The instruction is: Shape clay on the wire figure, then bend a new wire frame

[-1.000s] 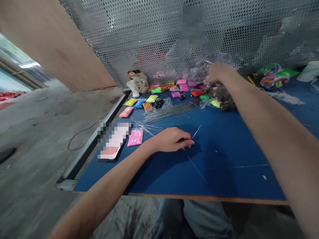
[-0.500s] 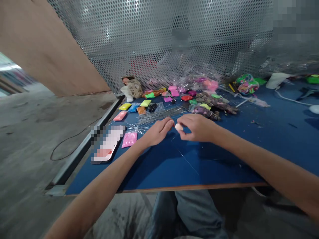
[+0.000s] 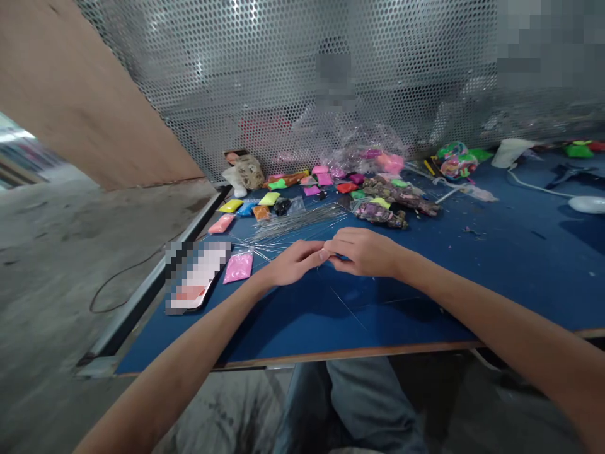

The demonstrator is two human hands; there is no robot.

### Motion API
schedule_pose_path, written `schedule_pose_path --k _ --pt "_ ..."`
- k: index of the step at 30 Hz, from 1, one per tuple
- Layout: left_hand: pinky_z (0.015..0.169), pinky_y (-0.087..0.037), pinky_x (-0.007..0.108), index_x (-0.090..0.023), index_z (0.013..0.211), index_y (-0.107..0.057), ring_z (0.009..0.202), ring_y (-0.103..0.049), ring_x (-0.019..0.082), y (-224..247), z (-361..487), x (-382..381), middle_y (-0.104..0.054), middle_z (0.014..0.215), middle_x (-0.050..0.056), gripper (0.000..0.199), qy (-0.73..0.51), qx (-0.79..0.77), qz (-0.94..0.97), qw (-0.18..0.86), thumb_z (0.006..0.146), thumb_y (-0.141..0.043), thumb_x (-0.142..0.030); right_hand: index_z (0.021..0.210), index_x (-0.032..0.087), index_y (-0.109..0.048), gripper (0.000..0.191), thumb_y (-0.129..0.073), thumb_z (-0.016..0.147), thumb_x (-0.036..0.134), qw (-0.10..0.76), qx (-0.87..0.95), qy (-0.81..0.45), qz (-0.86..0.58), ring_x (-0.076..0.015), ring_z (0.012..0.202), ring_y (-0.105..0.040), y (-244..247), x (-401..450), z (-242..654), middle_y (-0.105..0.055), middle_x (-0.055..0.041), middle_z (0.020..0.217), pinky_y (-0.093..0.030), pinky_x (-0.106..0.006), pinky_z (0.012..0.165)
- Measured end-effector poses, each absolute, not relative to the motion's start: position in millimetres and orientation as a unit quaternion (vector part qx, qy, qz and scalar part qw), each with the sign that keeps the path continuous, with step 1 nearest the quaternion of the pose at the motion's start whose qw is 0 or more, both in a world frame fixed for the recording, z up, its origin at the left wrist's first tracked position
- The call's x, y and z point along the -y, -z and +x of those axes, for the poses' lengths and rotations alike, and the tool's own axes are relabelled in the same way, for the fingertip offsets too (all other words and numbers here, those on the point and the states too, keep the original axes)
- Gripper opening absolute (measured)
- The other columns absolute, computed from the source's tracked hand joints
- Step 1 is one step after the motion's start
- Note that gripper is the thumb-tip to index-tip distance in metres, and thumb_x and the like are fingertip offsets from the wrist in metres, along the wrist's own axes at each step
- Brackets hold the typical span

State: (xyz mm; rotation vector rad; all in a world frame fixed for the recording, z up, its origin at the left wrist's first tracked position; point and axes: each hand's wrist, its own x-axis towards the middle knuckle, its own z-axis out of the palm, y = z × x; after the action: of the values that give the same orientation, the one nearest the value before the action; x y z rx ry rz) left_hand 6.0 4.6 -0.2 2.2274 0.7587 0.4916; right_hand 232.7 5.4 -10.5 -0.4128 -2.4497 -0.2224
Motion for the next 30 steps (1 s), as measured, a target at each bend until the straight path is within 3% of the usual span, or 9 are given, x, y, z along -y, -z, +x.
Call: schedule_pose_path --k 4,7,16,23,30 --pt "0.064 -0.034 0.024 -0.015 0.076 -0.052 0.066 -0.042 0.011 1.4 4.0 -2.9 -0.049 0.071 -0.002 0.046 -0.19 -0.281 0.836 0.432 0.103 -0.038 -0.05 0.092 0.02 -0.062 0.015 -0.05 0.1 0.021 0.309 0.936 0.088 -0.144 -0.0168 0.073 -0.059 6.9 0.0 232.4 -0.067 -0.0035 0.078 -0.049 -0.03 0.067" --pt "0.066 -0.037 0.024 -0.015 0.079 -0.055 0.069 -0.045 0.012 0.5 2.4 -2.3 -0.052 0.074 0.0 0.046 -0.196 -0.274 0.823 0.457 0.102 -0.039 -0.051 0.1 0.018 -0.062 0.013 -0.05 0.102 0.022 0.322 0.934 0.045 -0.149 -0.0164 0.077 -0.062 5.9 -0.5 233.6 -0.07 -0.0055 0.085 -0.05 -0.03 0.069" --pt "0.059 -0.028 0.024 -0.016 0.084 -0.056 0.06 -0.035 0.009 -4.1 1.8 -1.7 -0.042 0.066 -0.004 0.04 -0.245 -0.28 0.852 0.368 0.104 -0.041 -0.047 0.108 0.022 -0.066 0.012 -0.056 0.101 0.027 0.356 0.908 -0.079 -0.206 -0.0146 0.086 -0.068 7.9 -6.5 242.3 -0.075 -0.0029 0.096 -0.053 -0.029 0.078" --pt "0.06 -0.029 0.023 -0.016 0.087 -0.056 0.06 -0.037 0.009 -3.7 2.0 -1.4 -0.045 0.068 -0.004 0.038 -0.261 -0.284 0.858 0.339 0.105 -0.042 -0.046 0.101 0.021 -0.07 0.01 -0.064 0.096 0.027 0.426 0.848 -0.181 -0.258 -0.0106 0.063 -0.065 9.5 -0.8 238.6 -0.073 0.0011 0.078 -0.047 -0.023 0.056" --pt "0.064 -0.034 0.023 -0.016 0.093 -0.055 0.065 -0.044 0.01 -2.2 6.2 3.1 -0.055 0.077 -0.001 0.037 -0.263 -0.283 0.856 0.342 0.107 -0.036 -0.045 0.095 0.021 -0.069 0.01 -0.06 0.095 0.021 0.46 0.808 -0.252 -0.267 -0.0099 0.061 -0.062 12.9 -3.6 235.3 -0.071 0.0017 0.075 -0.047 -0.024 0.057"
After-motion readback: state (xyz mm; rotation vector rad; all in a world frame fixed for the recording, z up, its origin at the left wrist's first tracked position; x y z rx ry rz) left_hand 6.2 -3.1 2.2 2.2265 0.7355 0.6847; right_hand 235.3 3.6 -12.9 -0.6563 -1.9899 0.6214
